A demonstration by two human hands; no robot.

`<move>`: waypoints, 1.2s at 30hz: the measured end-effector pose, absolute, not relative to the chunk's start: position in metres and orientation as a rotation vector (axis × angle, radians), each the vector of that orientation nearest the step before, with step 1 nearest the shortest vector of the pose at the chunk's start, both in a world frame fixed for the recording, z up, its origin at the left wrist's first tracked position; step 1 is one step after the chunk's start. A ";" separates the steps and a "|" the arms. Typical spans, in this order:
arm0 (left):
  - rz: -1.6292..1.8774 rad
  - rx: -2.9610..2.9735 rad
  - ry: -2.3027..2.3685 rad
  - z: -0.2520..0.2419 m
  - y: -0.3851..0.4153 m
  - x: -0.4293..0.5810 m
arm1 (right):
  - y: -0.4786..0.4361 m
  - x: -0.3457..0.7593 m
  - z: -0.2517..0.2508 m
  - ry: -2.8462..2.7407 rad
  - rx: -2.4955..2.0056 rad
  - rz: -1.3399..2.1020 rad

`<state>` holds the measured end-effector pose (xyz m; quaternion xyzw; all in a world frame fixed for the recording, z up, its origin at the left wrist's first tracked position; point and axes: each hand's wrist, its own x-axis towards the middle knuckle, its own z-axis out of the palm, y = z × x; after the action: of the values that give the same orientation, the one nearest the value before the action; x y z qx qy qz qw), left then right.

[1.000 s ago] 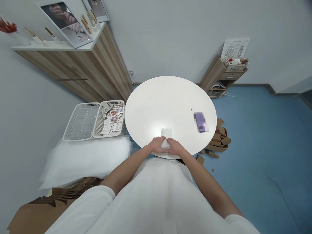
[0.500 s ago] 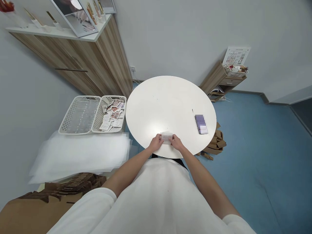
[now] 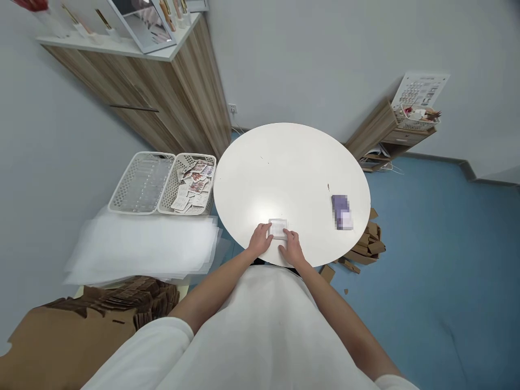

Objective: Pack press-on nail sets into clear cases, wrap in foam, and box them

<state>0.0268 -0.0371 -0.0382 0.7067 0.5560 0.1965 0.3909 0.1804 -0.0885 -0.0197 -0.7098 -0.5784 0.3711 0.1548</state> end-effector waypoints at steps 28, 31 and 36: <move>0.576 1.066 1.739 -0.016 -0.052 0.024 | -0.052 0.173 -0.019 -1.510 -1.736 1.532; 0.633 1.020 1.759 -0.018 -0.039 0.005 | -0.035 0.152 -0.013 -1.526 -1.733 1.584; 0.663 0.978 1.764 -0.021 -0.011 -0.037 | -0.001 0.107 -0.006 -1.480 -1.763 1.658</move>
<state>-0.0365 -0.0108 -0.0213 0.4022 0.7255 0.2726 0.4874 0.1074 -0.0011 -0.0063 -0.6142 -0.5157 0.5777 0.1516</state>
